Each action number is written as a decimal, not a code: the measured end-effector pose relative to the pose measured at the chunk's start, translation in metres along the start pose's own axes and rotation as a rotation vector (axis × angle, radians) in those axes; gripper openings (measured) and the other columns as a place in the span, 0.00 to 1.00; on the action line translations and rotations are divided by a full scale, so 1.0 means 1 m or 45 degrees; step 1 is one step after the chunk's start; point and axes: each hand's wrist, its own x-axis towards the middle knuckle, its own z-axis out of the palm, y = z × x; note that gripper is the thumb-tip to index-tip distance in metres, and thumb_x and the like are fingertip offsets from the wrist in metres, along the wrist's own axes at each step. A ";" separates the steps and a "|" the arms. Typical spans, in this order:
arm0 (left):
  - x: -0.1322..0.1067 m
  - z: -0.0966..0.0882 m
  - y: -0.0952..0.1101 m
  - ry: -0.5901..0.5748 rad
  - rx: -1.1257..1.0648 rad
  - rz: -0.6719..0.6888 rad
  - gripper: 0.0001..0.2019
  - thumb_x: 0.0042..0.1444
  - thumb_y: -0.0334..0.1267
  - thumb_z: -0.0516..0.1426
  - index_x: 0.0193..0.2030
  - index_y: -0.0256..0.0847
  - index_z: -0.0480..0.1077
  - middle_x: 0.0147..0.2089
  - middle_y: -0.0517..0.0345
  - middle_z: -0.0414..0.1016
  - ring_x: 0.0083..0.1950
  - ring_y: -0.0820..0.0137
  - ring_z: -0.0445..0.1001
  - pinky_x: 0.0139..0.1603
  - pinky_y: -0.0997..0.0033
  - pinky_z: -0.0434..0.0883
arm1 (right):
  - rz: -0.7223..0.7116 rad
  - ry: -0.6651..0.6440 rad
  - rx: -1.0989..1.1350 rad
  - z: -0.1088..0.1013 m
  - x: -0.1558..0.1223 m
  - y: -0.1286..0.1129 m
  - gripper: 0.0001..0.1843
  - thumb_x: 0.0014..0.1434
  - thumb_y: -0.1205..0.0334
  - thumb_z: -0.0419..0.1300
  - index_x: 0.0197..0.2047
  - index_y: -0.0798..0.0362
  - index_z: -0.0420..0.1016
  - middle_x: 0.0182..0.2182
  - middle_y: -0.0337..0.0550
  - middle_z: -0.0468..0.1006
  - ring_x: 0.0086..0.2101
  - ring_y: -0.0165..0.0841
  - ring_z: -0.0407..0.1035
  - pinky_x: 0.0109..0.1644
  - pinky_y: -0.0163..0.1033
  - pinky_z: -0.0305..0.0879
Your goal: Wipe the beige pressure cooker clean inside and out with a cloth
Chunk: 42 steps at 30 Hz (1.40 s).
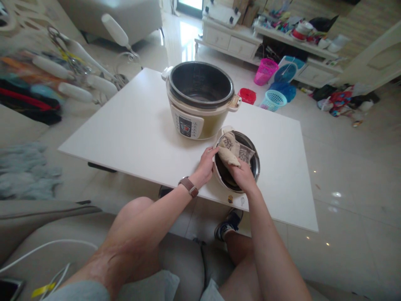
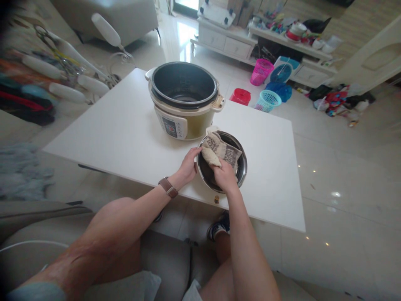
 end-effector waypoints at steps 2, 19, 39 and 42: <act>0.001 -0.001 -0.001 0.007 -0.012 0.022 0.09 0.52 0.40 0.64 0.38 0.40 0.71 0.38 0.60 0.76 0.43 0.68 0.73 0.48 0.68 0.69 | 0.030 -0.102 0.107 -0.004 -0.002 -0.001 0.20 0.57 0.57 0.61 0.52 0.47 0.82 0.53 0.43 0.83 0.56 0.45 0.74 0.66 0.52 0.61; 0.009 -0.010 0.011 0.093 0.029 -0.027 0.12 0.57 0.43 0.65 0.45 0.44 0.72 0.40 0.61 0.77 0.42 0.69 0.75 0.42 0.70 0.71 | 0.249 0.578 0.737 -0.031 0.002 0.011 0.14 0.41 0.58 0.64 0.34 0.52 0.81 0.33 0.38 0.83 0.39 0.39 0.76 0.48 0.44 0.73; 0.019 -0.019 0.000 0.155 0.011 0.049 0.07 0.55 0.39 0.60 0.39 0.41 0.74 0.42 0.58 0.78 0.45 0.68 0.75 0.44 0.71 0.71 | -0.072 -0.203 0.041 -0.002 -0.009 -0.014 0.16 0.54 0.58 0.59 0.41 0.52 0.84 0.38 0.41 0.85 0.43 0.44 0.75 0.54 0.46 0.68; 0.024 -0.023 -0.003 0.181 -0.001 -0.004 0.09 0.54 0.41 0.61 0.40 0.41 0.74 0.42 0.59 0.78 0.44 0.69 0.75 0.45 0.70 0.72 | -0.035 -0.250 0.154 -0.005 -0.007 -0.009 0.16 0.52 0.58 0.60 0.40 0.53 0.85 0.38 0.41 0.85 0.41 0.43 0.76 0.52 0.46 0.69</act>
